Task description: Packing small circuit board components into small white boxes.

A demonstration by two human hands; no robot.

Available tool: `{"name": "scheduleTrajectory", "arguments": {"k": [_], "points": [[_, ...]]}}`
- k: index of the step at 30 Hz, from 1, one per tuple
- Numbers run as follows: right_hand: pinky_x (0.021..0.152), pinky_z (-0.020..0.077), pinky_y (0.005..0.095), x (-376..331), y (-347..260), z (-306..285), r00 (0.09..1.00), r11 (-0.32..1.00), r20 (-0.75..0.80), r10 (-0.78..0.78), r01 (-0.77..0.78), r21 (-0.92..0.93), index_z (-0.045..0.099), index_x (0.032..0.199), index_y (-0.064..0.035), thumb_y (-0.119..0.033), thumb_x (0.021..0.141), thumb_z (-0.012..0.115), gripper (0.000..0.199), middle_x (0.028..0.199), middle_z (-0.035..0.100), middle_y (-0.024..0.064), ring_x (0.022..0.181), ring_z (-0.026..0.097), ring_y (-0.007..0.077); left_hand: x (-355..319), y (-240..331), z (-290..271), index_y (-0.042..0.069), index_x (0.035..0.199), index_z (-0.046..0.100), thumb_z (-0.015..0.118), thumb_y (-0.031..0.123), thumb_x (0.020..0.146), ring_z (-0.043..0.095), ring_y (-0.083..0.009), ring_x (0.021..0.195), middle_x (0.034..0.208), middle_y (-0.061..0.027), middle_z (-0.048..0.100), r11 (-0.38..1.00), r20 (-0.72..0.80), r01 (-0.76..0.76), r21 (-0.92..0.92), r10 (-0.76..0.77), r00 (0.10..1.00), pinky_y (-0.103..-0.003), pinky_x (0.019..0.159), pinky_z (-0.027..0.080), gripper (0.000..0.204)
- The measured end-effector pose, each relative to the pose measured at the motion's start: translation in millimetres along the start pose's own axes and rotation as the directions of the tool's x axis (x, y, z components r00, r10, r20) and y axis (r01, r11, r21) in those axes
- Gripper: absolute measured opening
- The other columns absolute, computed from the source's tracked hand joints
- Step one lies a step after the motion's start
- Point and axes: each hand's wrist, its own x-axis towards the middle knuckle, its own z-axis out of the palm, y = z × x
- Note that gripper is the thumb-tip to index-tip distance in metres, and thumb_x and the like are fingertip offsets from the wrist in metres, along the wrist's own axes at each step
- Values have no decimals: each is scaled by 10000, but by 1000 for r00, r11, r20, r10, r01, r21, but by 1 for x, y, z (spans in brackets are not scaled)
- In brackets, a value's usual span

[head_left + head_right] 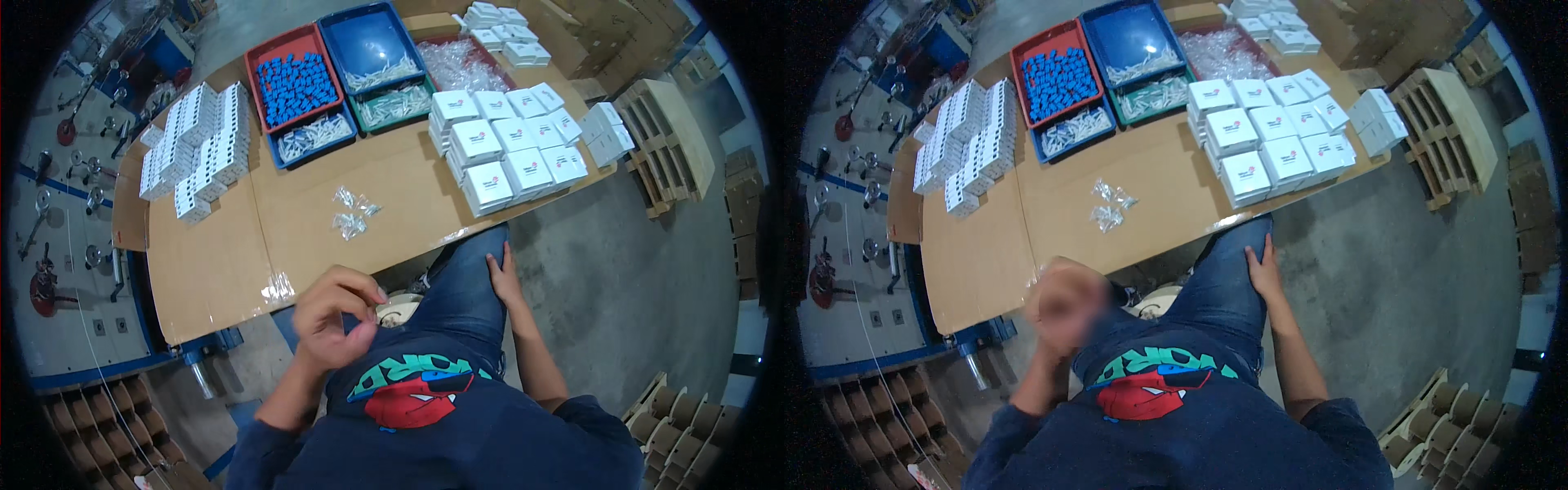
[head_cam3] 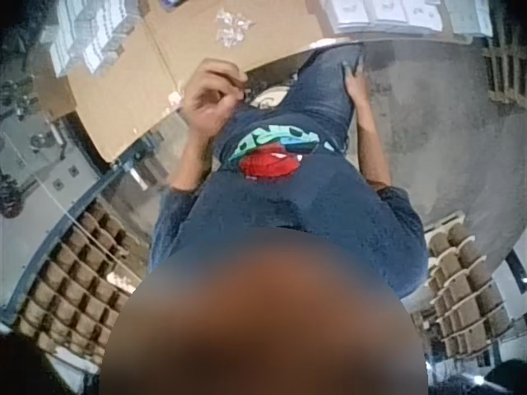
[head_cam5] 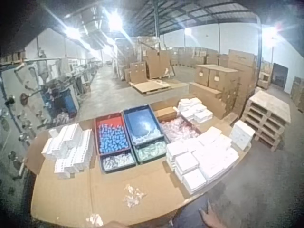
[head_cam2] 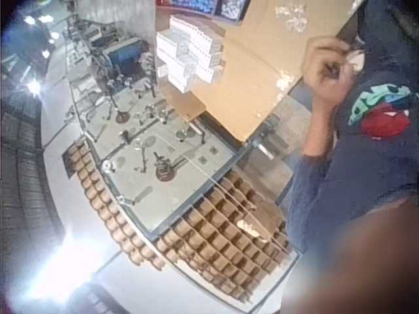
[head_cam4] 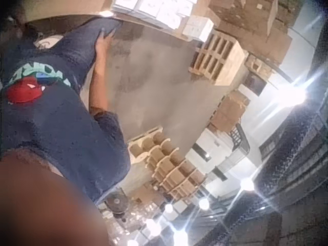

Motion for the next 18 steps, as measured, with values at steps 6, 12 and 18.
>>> {"name": "scheduleTrajectory", "arguments": {"k": [6,12,18], "points": [[1164,301,412,9,-12,0,997,994,27,66,-68,89,228,1563,-51,-517,929,592,867,1561,310,266,1440,327,400,-104,-124,-36,-14,887,665,542,138,989,648,-232,789,871,-125,664,845,161,392,362,-471,867,-335,694,504,221],[1069,401,424,-2,-21,-3,932,982,-310,-188,180,-56,328,1527,-67,-287,923,633,712,1405,481,228,1289,488,378,-149,-182,-52,88,1232,658,536,345,984,671,-351,965,1052,-153,703,483,150,257,837,-654,741,-445,895,500,378],[870,495,398,11,-68,-30,811,927,-529,-251,360,111,339,1520,-88,-100,917,582,650,1085,594,165,994,597,304,-126,-219,-46,84,1281,630,535,404,960,627,-361,1136,1216,-180,671,350,233,337,874,-910,342,-430,971,481,462]]}}
